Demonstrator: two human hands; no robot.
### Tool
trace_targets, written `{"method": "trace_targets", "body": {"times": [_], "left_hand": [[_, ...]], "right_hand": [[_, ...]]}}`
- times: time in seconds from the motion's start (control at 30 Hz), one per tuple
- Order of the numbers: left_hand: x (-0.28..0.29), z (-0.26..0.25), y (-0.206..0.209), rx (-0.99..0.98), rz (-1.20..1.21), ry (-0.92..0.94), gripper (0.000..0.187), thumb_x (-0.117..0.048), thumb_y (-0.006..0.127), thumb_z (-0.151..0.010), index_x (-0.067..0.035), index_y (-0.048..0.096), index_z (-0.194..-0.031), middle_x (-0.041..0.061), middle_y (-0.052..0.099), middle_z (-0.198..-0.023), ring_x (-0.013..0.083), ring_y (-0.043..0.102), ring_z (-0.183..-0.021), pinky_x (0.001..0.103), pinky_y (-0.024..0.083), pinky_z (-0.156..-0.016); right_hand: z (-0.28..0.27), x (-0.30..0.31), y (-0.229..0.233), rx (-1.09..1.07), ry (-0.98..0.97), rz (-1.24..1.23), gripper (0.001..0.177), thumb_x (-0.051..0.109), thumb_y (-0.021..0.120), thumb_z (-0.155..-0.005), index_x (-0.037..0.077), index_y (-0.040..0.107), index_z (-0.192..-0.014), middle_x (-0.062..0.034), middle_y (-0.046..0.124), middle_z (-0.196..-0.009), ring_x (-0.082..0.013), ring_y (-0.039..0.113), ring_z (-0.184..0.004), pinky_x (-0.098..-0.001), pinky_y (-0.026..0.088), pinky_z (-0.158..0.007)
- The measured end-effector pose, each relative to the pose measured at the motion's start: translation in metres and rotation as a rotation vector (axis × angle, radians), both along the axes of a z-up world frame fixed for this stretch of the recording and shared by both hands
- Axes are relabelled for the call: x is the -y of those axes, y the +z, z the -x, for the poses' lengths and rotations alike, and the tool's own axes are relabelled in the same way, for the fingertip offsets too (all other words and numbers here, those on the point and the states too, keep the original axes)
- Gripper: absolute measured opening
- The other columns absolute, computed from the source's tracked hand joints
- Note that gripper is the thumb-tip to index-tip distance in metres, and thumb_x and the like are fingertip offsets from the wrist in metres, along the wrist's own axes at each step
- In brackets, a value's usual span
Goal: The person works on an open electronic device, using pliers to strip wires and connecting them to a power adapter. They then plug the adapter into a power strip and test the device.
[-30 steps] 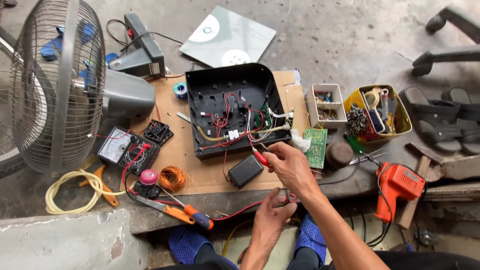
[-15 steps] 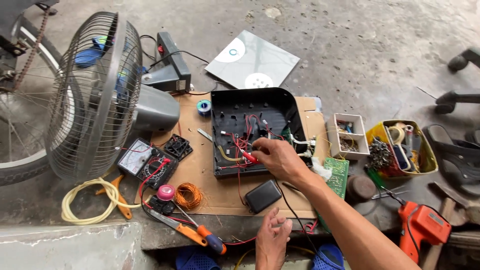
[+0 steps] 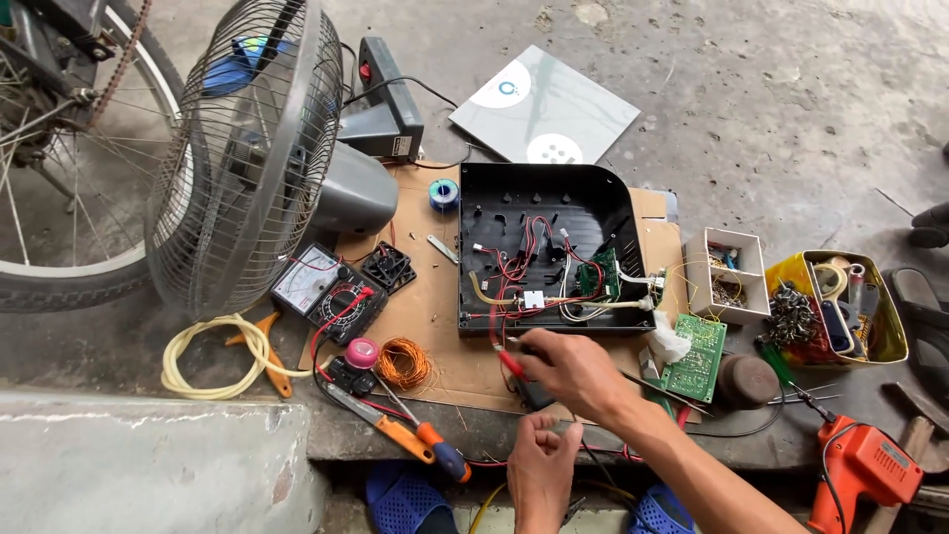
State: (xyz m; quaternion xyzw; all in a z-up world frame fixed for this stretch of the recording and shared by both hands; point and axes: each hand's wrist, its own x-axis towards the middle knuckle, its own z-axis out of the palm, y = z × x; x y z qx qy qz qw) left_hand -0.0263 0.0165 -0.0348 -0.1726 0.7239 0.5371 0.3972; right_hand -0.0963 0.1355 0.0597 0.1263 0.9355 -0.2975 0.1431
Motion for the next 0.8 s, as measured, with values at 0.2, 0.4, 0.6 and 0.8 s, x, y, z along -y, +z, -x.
{"method": "trace_targets", "body": {"times": [0.2,0.4,0.6,0.8], "left_hand": [[-0.013,-0.026,-0.037,-1.025,0.094,-0.178,0.01,-0.023,0.079,-0.093,-0.02,0.071,-0.1,0.001,0.07,-0.098,0.0295,0.064,-0.093,0.045,0.052,-0.083],[-0.03,0.024,-0.049,-1.167,0.349,-0.509,0.066,-0.015,0.081,-0.086,-0.013,0.058,-0.148,0.016,0.059,-0.157,0.0373,0.048,-0.15,0.06,0.033,-0.126],[-0.012,0.06,-0.076,-1.231,0.491,-0.67,0.095,-0.023,0.099,-0.077,-0.011,0.05,-0.157,0.014,0.064,-0.145,0.0335,0.06,-0.133,0.051,0.047,-0.111],[0.034,0.065,-0.07,-1.066,0.773,-0.518,0.086,-0.032,0.096,-0.072,-0.018,0.055,-0.146,0.009,0.067,-0.128,0.0317,0.064,-0.123,0.049,0.053,-0.104]], "right_hand": [[-0.066,-0.036,0.033,0.023,-0.56,0.247,0.029,0.03,0.071,-0.105,0.012,0.086,-0.121,-0.0058,0.08,-0.088,-0.0154,0.069,-0.08,-0.032,0.051,-0.073],[-0.126,-0.075,-0.024,-0.248,-0.858,0.549,0.025,0.007,0.064,-0.108,-0.009,0.081,-0.118,-0.0226,0.082,-0.084,-0.0257,0.069,-0.065,-0.0368,0.057,-0.064],[-0.122,-0.058,-0.021,-0.185,-0.897,0.702,0.034,0.018,0.065,-0.11,-0.005,0.082,-0.129,-0.0234,0.084,-0.087,-0.0248,0.068,-0.057,-0.0306,0.049,-0.05],[-0.082,-0.04,-0.034,0.029,-0.814,0.686,0.036,0.026,0.068,-0.108,0.002,0.087,-0.128,-0.0163,0.081,-0.083,-0.0158,0.052,-0.053,-0.0285,0.035,-0.054]]}}
